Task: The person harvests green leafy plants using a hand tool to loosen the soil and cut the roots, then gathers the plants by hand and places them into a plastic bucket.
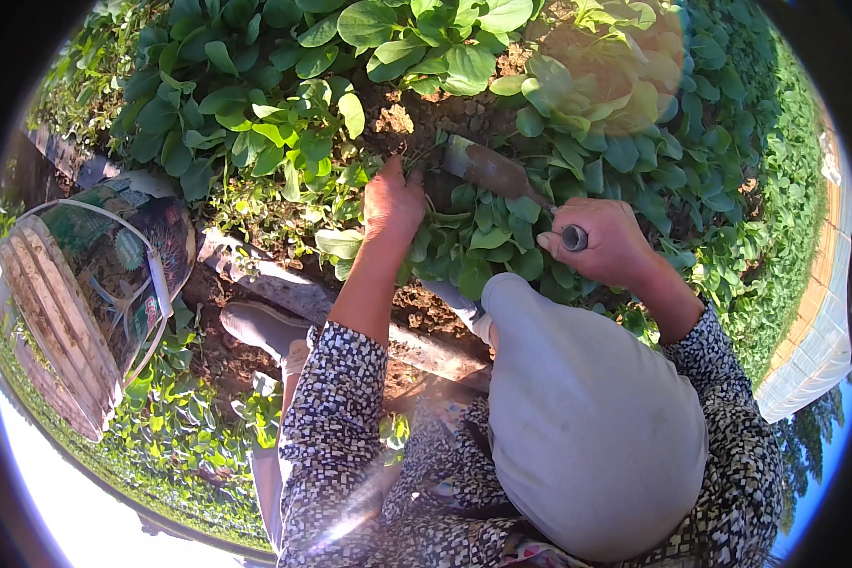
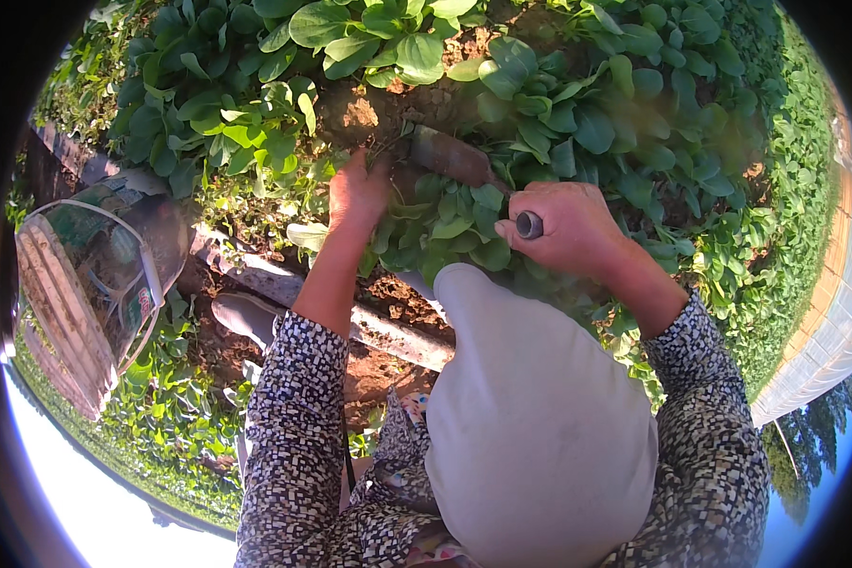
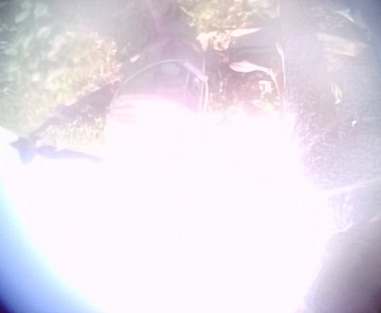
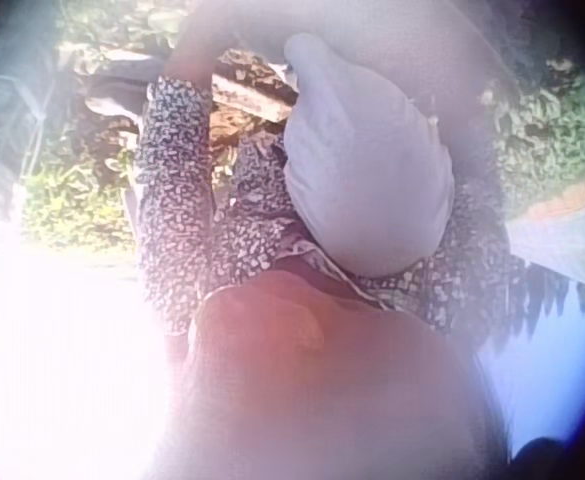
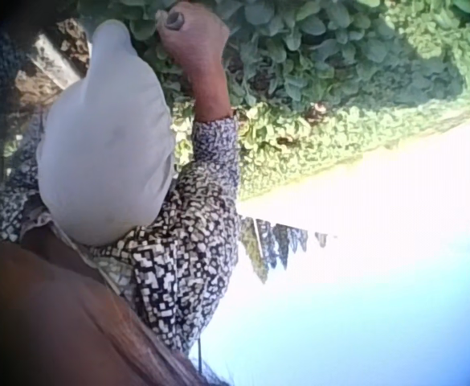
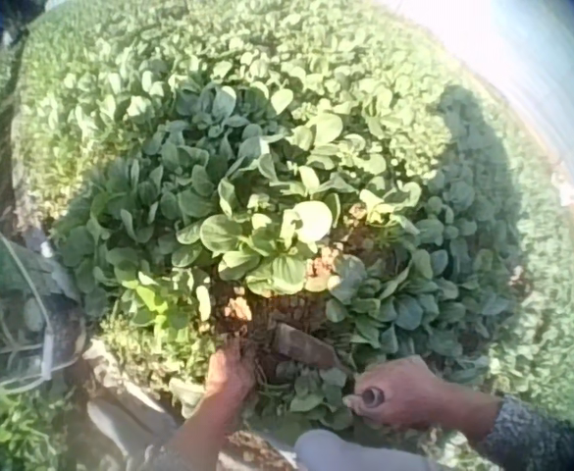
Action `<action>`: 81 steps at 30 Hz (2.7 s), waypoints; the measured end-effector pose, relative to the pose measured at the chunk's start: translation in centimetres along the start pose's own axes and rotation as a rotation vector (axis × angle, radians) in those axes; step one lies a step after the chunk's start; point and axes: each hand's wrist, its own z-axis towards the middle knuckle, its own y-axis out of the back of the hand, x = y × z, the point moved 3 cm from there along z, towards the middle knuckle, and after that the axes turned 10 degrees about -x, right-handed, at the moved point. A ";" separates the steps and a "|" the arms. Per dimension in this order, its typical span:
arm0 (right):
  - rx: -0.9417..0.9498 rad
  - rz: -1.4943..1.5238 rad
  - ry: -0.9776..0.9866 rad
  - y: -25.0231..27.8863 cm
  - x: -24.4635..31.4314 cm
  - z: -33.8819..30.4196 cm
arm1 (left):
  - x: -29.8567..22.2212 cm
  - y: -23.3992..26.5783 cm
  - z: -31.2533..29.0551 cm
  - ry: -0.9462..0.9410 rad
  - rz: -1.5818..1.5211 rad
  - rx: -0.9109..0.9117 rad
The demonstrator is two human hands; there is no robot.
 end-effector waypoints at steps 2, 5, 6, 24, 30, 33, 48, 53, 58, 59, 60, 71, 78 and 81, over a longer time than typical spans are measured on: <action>-0.006 -0.005 0.026 -0.5 0.1 -0.1 | 1.6 -0.7 1.5 0.055 -0.360 0.011; -0.034 0.104 -0.050 -0.7 0.1 -0.2 | -0.2 2.1 2.3 0.026 -0.764 -0.022; -0.061 0.140 -0.082 -0.5 -0.1 -0.2 | -0.9 3.7 2.2 0.159 -0.877 0.097; 0.384 -0.119 0.038 -1.1 5.9 2.6 | 4.1 4.8 -1.5 -0.002 -0.266 -0.048; 0.316 -0.095 0.064 -1.7 5.0 1.3 | 2.9 3.3 -1.5 0.000 0.001 -0.006; 0.303 -0.061 0.007 -1.9 5.0 1.6 | 3.3 2.1 -1.5 -0.039 0.136 0.017; 0.152 -0.063 0.071 -6.2 3.2 2.1 | 3.1 1.9 -1.7 -0.151 0.159 0.061; 0.192 -0.106 0.048 -3.5 3.2 2.3 | 8.1 3.3 -3.3 0.145 -0.671 -0.207; 0.154 -0.089 0.077 -2.0 3.5 2.3 | 12.8 3.7 -4.7 0.696 -1.191 -0.466; 0.147 -0.085 0.106 -2.3 3.2 2.7 | 12.9 3.3 -4.8 0.716 -1.189 -0.464; 0.139 -0.082 0.135 -2.4 3.0 3.0 | 12.8 3.0 -4.9 0.737 -1.188 -0.462; 0.304 -0.162 0.281 -3.5 2.4 6.2 | 11.3 -1.2 -2.0 -0.081 -0.126 -0.069; 0.224 -0.095 0.186 -4.7 1.6 3.5 | 7.4 -0.1 -1.0 -0.186 -0.086 -0.353; 0.187 -0.110 0.201 -7.0 2.5 4.2 | 7.9 -0.5 0.0 -0.117 -0.016 -0.222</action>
